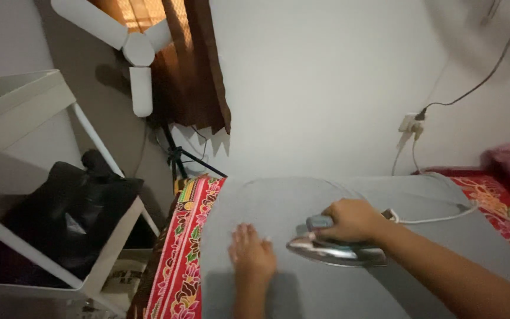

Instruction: Iron and fold a grey t-shirt on a bed or floor surface.

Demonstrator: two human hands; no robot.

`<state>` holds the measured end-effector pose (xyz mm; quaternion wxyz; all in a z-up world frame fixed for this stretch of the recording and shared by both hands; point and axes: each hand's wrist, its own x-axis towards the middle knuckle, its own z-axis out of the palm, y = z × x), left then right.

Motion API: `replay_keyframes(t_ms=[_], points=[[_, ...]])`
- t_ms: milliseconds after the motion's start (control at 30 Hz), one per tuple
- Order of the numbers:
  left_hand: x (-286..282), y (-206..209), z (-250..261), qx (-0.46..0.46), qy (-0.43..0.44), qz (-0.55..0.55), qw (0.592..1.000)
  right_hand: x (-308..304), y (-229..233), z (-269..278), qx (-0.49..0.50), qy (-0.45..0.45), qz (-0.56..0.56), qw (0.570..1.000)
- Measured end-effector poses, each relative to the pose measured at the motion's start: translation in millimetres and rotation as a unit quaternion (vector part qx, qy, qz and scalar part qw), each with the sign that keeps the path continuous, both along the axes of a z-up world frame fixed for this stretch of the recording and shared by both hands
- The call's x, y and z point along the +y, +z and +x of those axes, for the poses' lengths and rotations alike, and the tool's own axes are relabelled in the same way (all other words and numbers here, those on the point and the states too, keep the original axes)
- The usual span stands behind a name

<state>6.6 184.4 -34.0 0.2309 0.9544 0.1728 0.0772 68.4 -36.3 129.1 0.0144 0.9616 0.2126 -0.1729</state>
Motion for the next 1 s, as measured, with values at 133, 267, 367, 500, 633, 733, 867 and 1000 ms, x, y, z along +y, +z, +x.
replay_keyframes(t_ms=[133,267,367,500,633,733,867,1000], points=[[-51,19,-1,-0.018,-0.058,-0.076,0.995,-24,-26,34,-0.032,-0.089,0.040,0.995],[-81,38,-12,0.031,-0.104,-0.031,0.994,-53,-13,57,-0.134,-0.204,0.103,0.964],[-85,40,-8,0.088,-0.117,0.018,0.989,-90,-12,68,-0.142,-0.268,0.111,0.946],[-98,38,3,0.144,-0.091,0.046,0.984,-164,-15,77,-0.151,-0.344,0.092,0.922],[-112,40,10,0.167,-0.083,0.078,0.979,-221,-14,93,-0.138,-0.418,0.105,0.892],[-125,36,14,0.172,-0.082,0.087,0.978,-250,-20,105,-0.104,-0.474,0.089,0.870],[-132,45,9,0.136,-0.121,0.093,0.979,-259,-25,95,-0.052,-0.371,0.073,0.924],[-138,38,15,0.125,-0.141,0.105,0.976,-243,-9,48,-0.013,-0.270,0.069,0.960]])
